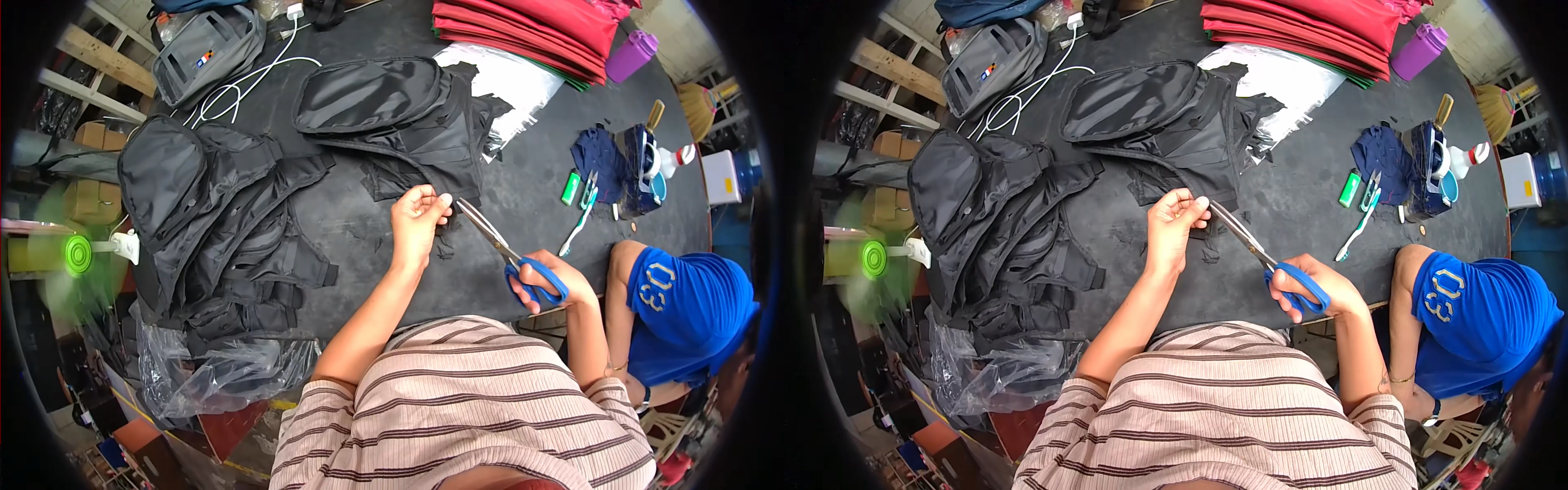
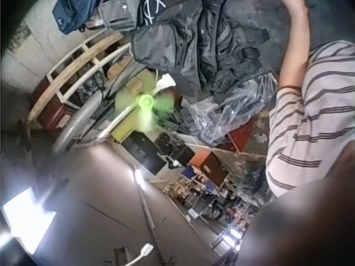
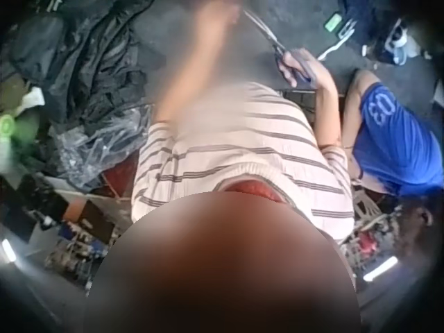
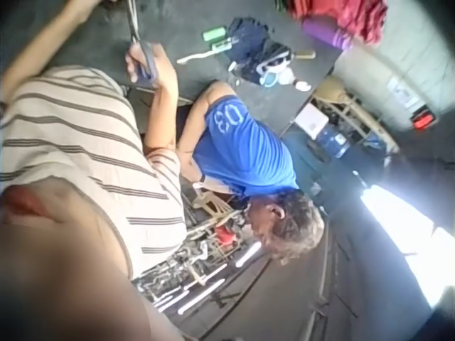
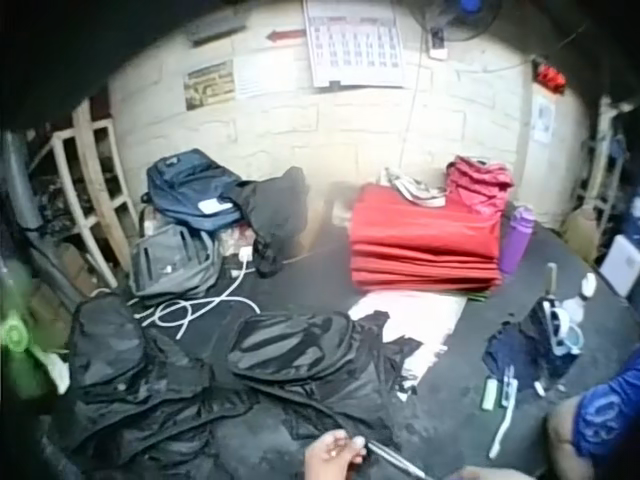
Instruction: Trimming loose threads from black bags using scissors.
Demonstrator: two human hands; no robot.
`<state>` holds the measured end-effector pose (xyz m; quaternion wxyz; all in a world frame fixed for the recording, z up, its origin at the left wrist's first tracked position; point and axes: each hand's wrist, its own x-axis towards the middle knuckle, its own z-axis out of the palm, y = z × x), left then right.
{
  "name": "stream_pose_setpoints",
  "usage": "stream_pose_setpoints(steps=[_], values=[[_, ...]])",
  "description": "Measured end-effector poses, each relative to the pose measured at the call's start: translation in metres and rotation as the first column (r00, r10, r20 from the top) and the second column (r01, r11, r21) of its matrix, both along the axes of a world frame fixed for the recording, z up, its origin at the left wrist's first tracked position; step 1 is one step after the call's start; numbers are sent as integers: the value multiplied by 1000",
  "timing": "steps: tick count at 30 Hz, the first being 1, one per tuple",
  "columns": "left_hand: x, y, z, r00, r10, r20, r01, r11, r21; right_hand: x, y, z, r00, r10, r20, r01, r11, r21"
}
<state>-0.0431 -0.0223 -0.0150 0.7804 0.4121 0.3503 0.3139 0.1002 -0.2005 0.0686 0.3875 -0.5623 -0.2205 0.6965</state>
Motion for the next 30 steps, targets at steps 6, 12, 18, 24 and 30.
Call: stream_pose_setpoints(steps=[6,12,18,24,30], values=[[-16,11,8,989,-122,84,136,972,-190,1,11,1,985,111,131,-103,992,-67],[-21,14,16,982,-133,133,161,961,-224,5,27,1,964,198,178,-183,978,-100],[-15,11,18,994,-62,92,78,980,-181,3,34,-1,955,226,193,-218,974,-58],[-2,14,14,994,-96,-53,99,994,41,23,7,15,938,334,92,-323,939,-116],[-8,21,7,986,-166,2,166,986,19,23,1,14,977,197,80,-196,980,-20]])
